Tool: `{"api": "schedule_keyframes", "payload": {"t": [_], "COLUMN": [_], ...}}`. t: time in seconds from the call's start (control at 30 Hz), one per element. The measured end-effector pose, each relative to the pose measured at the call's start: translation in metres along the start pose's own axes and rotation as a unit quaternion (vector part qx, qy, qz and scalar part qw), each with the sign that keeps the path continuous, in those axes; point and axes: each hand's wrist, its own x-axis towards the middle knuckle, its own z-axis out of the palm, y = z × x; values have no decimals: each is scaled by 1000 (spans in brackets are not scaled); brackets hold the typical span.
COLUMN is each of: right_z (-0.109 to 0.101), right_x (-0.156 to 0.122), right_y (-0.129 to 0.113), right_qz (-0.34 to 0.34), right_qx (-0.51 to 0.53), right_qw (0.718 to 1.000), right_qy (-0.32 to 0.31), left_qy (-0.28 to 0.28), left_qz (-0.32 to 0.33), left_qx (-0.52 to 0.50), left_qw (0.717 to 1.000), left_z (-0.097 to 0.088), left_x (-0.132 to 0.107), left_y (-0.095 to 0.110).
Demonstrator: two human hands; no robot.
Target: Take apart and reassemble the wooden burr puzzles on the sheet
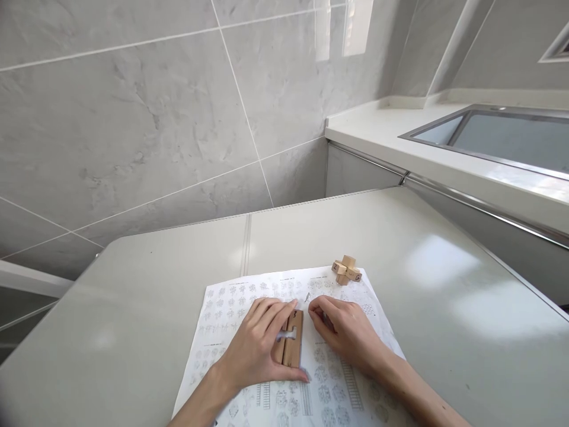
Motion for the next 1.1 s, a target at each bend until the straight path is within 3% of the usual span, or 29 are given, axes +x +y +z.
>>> {"api": "schedule_keyframes", "payload": {"t": [0.17, 0.3, 0.57, 0.73, 1.1], "right_z": [-3, -6, 4, 15, 21], "right_x": [0, -1, -12, -14, -16], "right_y": [-2, -6, -12, -10, -8], "right_qz": [1, -8, -109, -104, -113], "right_qx": [-3, -6, 19, 10, 17], "right_qw": [1000, 1000, 993, 992, 993], "right_qy": [1, -6, -45, -64, -16], "left_qy": [-44, -32, -18, -2, 30], "left_qz": [-4, -58, -143, -154, -146], "left_qx": [-37, -34, -3, 3, 30], "left_qw": [998, 997, 990, 988, 988], "left_z": [-14, -25, -34, -37, -37], "left_x": [-5, -19, -38, -41, -41], "left_y": [-5, -10, -11, -19, -26]}}
